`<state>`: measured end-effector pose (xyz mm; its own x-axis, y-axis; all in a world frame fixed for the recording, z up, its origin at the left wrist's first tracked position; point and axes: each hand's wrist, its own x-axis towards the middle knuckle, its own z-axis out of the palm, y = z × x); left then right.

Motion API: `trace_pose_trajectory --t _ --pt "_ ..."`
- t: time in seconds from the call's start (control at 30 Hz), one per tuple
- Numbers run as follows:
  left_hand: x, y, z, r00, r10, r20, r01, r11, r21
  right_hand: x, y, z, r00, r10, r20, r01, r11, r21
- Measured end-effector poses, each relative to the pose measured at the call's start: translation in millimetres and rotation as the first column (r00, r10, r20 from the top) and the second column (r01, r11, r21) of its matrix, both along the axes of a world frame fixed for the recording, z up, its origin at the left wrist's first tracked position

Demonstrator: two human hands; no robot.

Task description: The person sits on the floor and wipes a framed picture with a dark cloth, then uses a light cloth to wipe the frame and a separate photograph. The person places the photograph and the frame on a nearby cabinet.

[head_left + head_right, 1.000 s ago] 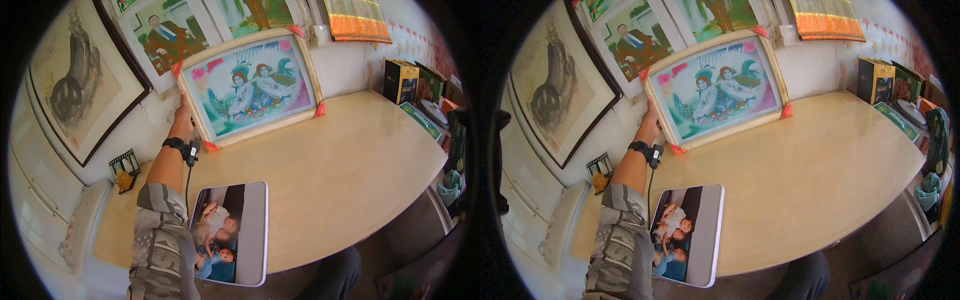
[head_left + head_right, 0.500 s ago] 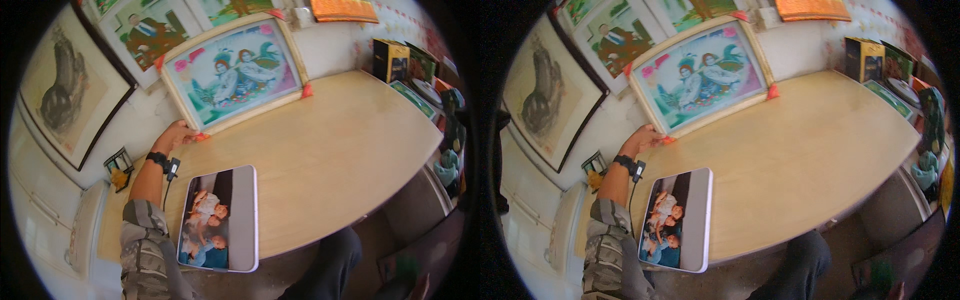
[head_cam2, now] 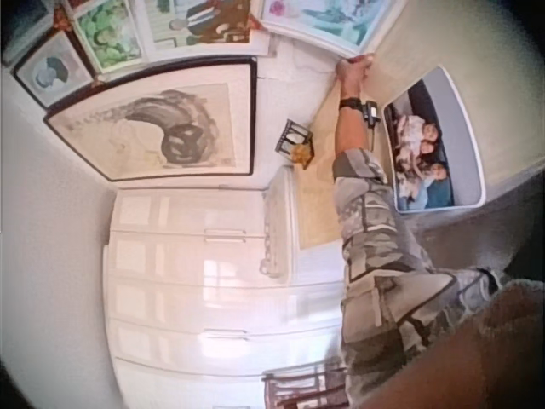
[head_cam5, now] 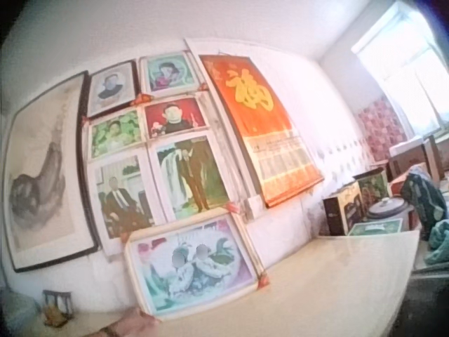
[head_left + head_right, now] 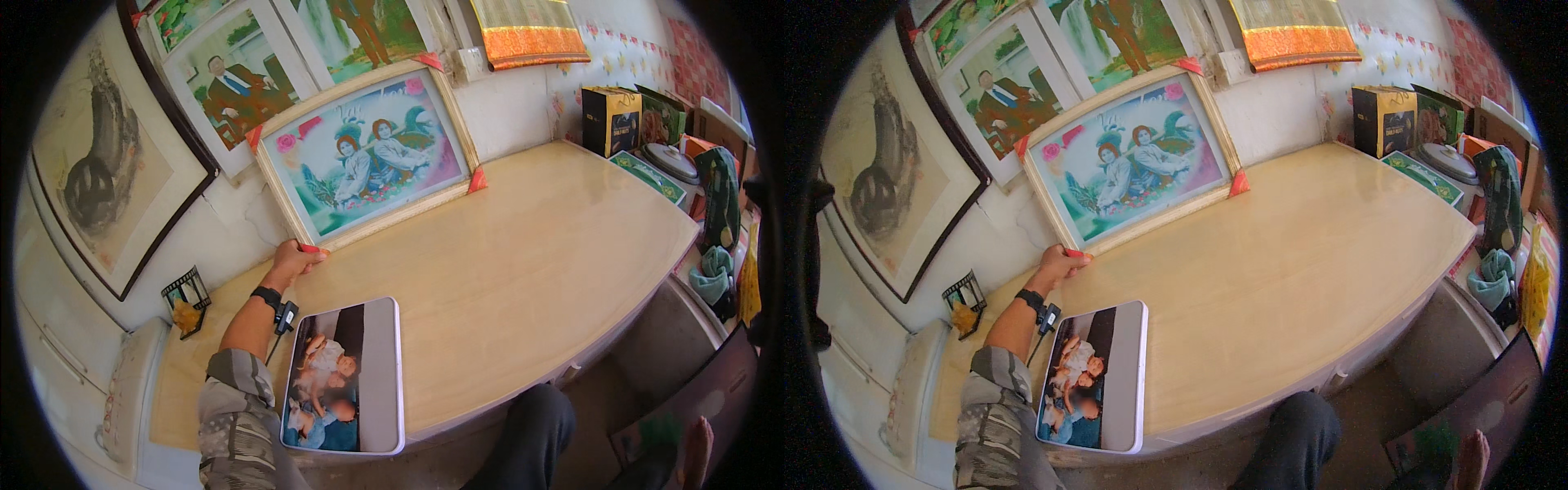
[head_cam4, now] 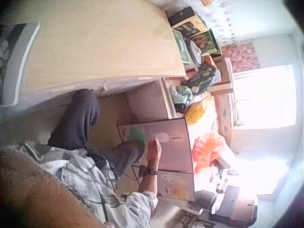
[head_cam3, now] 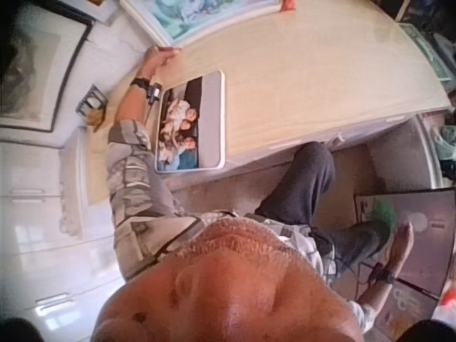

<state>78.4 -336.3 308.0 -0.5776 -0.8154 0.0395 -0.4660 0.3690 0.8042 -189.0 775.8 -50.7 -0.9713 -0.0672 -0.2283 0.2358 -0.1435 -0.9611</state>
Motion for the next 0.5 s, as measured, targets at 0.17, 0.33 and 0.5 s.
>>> trace_pose_trajectory --t 0.17,0.33,0.5 --pt "-2.0 -2.2 -1.0 1.0 -0.004 -0.015 0.004 1.0 -0.009 32.9 3.0 2.2 0.971 -0.148 0.19 0.153 0.988 -0.009" --pt "-4.4 -5.1 15.6 0.993 -0.013 0.119 0.015 1.0 -0.013 51.2 5.6 16.8 0.972 -0.13 0.197 0.131 0.991 0.007" --pt "-5.3 -2.0 18.9 0.989 -0.002 0.148 0.017 0.994 -0.105 61.4 12.7 10.2 0.977 -0.095 0.189 0.088 0.995 0.045"
